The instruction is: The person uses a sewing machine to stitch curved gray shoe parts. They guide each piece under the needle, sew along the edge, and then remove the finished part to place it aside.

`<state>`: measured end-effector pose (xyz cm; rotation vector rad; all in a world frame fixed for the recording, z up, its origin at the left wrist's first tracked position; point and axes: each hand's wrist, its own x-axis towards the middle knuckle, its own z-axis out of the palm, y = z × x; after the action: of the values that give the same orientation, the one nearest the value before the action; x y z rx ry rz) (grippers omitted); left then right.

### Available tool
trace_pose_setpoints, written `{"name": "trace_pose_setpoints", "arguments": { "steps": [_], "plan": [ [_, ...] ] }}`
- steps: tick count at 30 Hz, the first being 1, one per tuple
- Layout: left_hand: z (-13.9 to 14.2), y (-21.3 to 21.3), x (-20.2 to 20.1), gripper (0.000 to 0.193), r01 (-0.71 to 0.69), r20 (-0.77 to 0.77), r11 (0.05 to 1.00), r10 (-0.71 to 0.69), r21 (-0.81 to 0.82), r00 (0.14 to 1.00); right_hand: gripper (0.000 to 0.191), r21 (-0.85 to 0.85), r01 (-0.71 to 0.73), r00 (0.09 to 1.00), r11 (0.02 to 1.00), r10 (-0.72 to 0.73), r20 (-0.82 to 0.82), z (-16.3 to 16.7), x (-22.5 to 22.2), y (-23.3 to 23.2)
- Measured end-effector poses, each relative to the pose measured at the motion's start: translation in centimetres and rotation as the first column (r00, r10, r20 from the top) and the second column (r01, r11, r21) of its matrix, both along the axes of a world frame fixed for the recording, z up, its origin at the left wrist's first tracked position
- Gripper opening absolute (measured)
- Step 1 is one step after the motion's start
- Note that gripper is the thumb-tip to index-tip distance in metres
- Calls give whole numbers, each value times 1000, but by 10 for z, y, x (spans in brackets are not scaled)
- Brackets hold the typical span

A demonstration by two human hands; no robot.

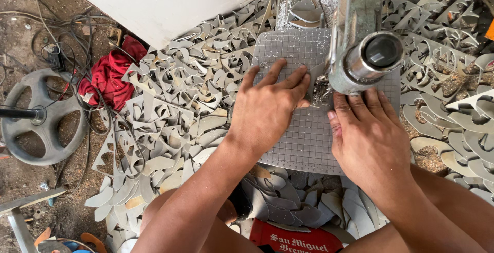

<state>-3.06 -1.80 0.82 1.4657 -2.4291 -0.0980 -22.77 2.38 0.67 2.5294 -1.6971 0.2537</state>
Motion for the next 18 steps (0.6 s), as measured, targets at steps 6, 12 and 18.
{"name": "trace_pose_setpoints", "arguments": {
  "steps": [6, 12, 18],
  "plan": [
    [0, -4, 0, 42, -3, 1, 1000, 3, 7, 1000, 44, -17, 4, 1000, 1000, -5, -16, 2, 1, 0],
    [0, -7, 0, 42, -10, 6, 1000, 9, 18, 1000, 45, -34, -1, 1000, 999, 1, -12, 5, 4, 0],
    [0, -10, 1, 43, -13, 6, 999, 13, 39, 1000, 45, -32, 12, 999, 999, -13, -38, 6, 5, -2]
  ]
}}
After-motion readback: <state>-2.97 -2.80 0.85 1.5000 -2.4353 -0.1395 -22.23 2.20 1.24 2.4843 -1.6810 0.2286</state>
